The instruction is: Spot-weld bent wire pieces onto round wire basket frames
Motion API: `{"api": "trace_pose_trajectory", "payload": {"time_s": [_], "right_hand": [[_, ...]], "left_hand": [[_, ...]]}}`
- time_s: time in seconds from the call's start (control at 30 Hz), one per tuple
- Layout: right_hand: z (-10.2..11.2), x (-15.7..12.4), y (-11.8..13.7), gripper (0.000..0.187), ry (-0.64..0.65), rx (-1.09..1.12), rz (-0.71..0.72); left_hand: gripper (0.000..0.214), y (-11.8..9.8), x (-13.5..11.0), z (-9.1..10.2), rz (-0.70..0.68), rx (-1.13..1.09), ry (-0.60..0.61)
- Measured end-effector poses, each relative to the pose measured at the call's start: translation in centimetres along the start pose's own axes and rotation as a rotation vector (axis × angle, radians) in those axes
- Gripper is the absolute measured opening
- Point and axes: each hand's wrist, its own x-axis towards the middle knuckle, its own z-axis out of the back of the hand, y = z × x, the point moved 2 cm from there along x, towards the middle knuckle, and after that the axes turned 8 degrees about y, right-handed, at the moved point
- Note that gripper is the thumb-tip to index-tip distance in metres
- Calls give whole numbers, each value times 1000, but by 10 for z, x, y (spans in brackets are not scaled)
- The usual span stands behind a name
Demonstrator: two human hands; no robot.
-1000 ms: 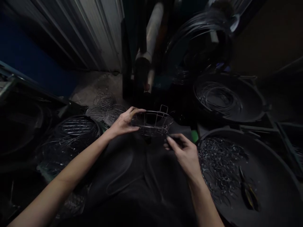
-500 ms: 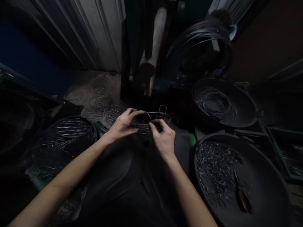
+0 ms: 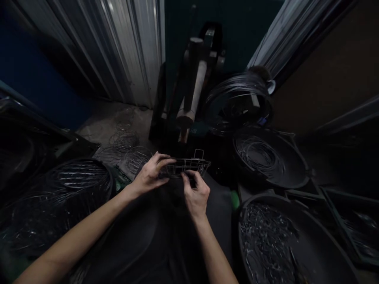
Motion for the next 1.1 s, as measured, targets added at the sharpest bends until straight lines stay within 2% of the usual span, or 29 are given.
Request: {"api": "trace_pose_trajectory", "payload": {"time_s": [0.17,0.33,0.47,0.83,1.1], "right_hand": [[-5,7,-5,18,-44,-32,74],[-5,14,-5,14,-26,-98,175],[-8,19,-6,11,-86,-94,205],[-20,31,-13,13,-121,-55,192],[-23,37,-15,13,-144,-32,200]], "left_hand": [[58,7,3,-1,-2,-14,-13],[59,13,5,-4,-23,-5,-31],[54,17,8,-7,-37,28,-47],[46,33,18,-9,-130,89,-193],[48,38,22,-9,-106,94,-181]]}}
